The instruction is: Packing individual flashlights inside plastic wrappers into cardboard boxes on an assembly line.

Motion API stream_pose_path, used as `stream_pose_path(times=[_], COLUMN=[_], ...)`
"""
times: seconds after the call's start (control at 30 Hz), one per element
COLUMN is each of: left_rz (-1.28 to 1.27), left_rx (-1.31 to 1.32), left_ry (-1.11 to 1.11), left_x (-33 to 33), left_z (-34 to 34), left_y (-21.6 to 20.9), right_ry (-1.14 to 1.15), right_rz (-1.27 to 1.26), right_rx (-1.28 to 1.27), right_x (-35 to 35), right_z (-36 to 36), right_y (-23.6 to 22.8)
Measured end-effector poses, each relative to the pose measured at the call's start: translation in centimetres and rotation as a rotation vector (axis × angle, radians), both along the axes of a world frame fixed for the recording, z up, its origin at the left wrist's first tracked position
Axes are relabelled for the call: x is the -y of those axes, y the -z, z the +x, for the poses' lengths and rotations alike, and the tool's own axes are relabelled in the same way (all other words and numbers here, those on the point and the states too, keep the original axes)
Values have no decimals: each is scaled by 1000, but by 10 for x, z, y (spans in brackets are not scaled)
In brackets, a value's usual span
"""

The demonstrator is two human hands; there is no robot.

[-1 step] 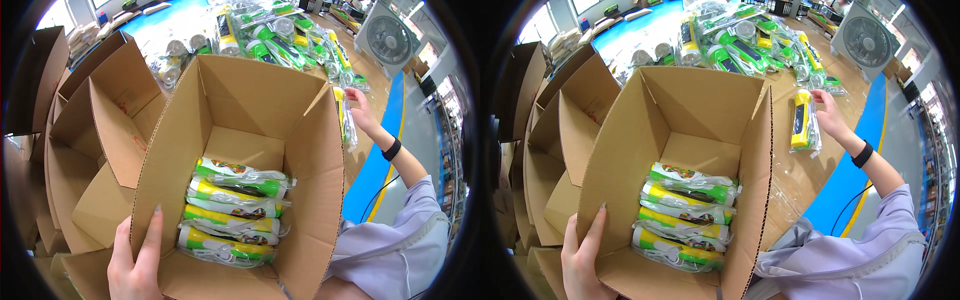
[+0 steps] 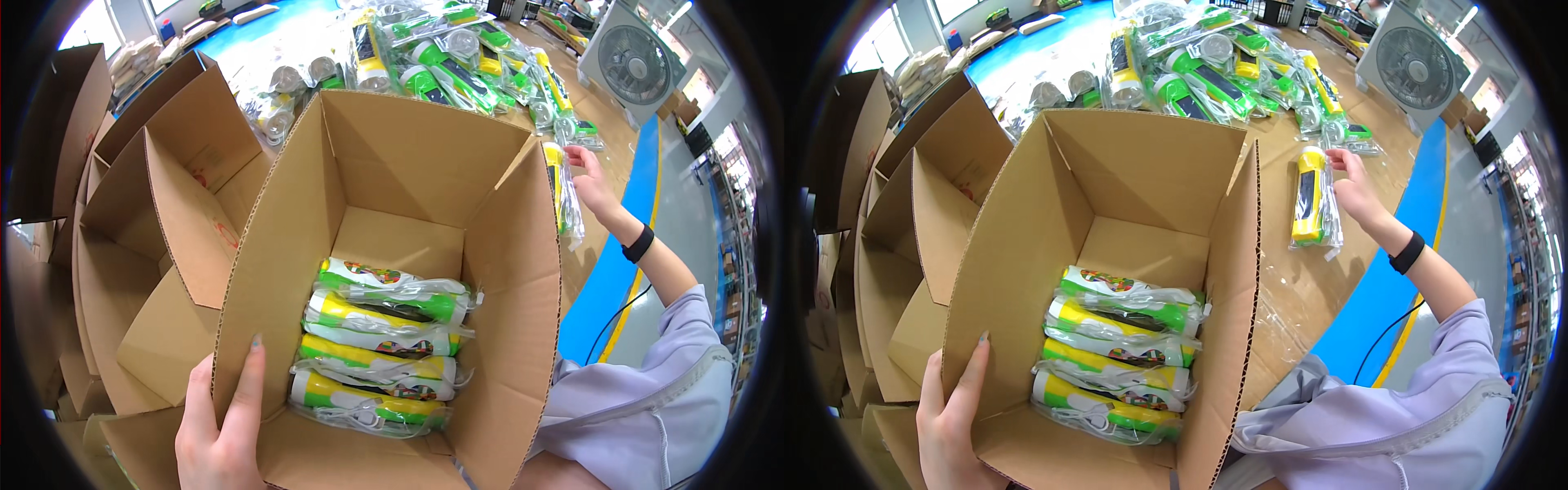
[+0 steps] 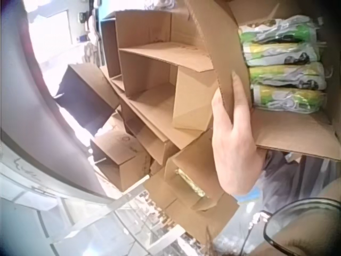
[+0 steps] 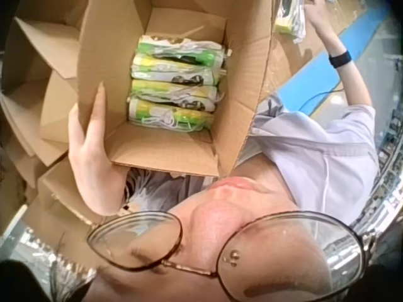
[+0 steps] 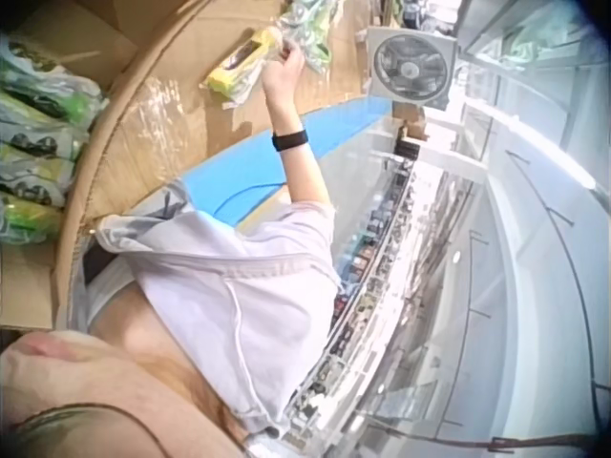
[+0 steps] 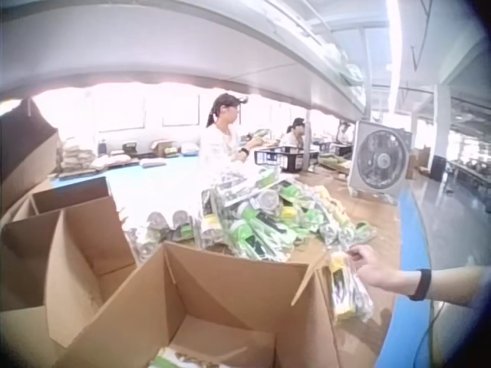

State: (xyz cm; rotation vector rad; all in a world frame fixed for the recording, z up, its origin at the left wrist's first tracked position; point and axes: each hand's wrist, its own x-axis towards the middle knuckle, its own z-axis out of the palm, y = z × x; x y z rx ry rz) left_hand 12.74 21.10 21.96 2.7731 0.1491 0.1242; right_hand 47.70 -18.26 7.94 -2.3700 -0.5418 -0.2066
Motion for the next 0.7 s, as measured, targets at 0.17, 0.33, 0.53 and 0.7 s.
stream_pose_path(times=[0.17, 0.33, 0.53, 0.7], left_rz=[-40, -1, -11, 8], left_rx=[-26, 5, -13, 6], left_ry=[-46, -10, -19, 34], left_x=[14, 1, 4, -8], left_z=[7, 4, 4, 0], left_y=[-13, 0, -1, 7], right_ry=[337, 327, -4, -422], right_rz=[401, 586, -112, -615], right_rx=[-289, -706, -16, 234], right_x=[-4, -7, -41, -56], right_z=[1, 7, -10, 0], right_y=[15, 15, 6, 1])
